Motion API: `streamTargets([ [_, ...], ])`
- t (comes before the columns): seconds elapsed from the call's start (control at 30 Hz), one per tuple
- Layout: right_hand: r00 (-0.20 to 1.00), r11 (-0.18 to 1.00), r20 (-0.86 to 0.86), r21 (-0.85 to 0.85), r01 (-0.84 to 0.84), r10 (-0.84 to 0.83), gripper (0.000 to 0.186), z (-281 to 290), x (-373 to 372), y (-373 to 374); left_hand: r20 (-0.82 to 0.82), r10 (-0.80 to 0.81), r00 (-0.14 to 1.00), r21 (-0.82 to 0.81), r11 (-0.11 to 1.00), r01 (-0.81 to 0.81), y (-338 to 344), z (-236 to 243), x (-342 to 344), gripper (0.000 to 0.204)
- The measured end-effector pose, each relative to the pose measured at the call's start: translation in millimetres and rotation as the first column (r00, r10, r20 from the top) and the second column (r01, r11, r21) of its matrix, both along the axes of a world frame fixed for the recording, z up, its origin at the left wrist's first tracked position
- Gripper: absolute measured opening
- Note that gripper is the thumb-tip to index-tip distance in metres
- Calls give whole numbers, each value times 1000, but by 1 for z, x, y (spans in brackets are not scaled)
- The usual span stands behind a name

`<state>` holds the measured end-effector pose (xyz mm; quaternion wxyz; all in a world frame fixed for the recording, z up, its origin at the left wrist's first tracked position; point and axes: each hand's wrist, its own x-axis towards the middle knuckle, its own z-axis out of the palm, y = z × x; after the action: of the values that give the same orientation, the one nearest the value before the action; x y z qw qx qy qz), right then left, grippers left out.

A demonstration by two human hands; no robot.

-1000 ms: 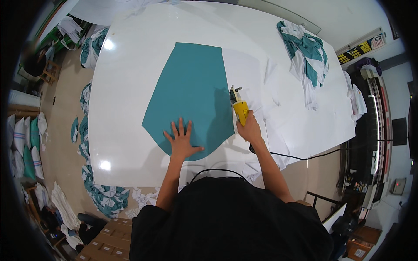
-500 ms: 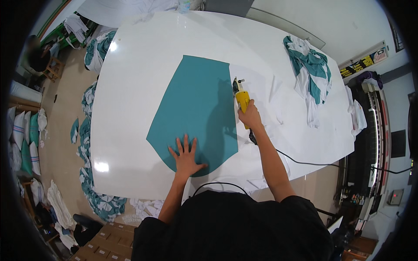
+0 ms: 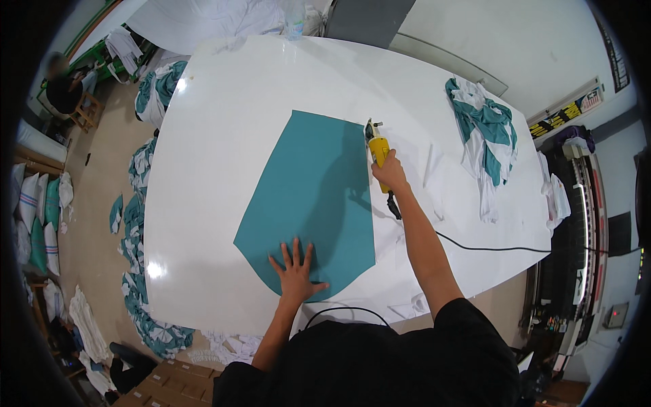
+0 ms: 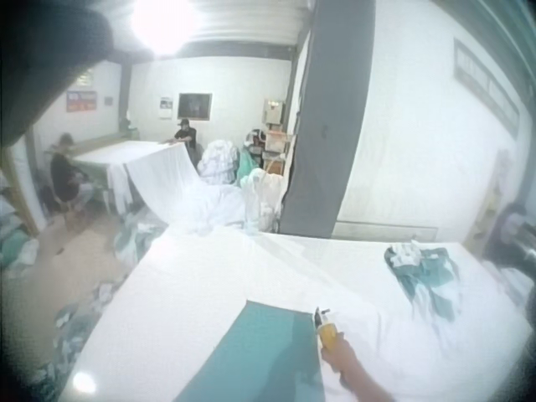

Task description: The person uses a handheld electric rotary cutter to cut out shapes from a large sheet of green and white fabric spread across a white table.

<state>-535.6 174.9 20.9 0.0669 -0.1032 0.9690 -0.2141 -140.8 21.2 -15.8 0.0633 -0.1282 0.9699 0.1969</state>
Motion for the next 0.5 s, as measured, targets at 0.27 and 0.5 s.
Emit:
streamTargets([
  [0.27, 999, 1000, 38, 10, 18, -19, 66, 1, -23, -15, -19, 2, 1000, 32, 999, -1, 0, -10, 4, 142],
  [0.5, 995, 997, 69, 16, 75, -76, 69, 0, -23, -28, -30, 2, 1000, 8, 1000, -2, 0, -18, 7, 137],
])
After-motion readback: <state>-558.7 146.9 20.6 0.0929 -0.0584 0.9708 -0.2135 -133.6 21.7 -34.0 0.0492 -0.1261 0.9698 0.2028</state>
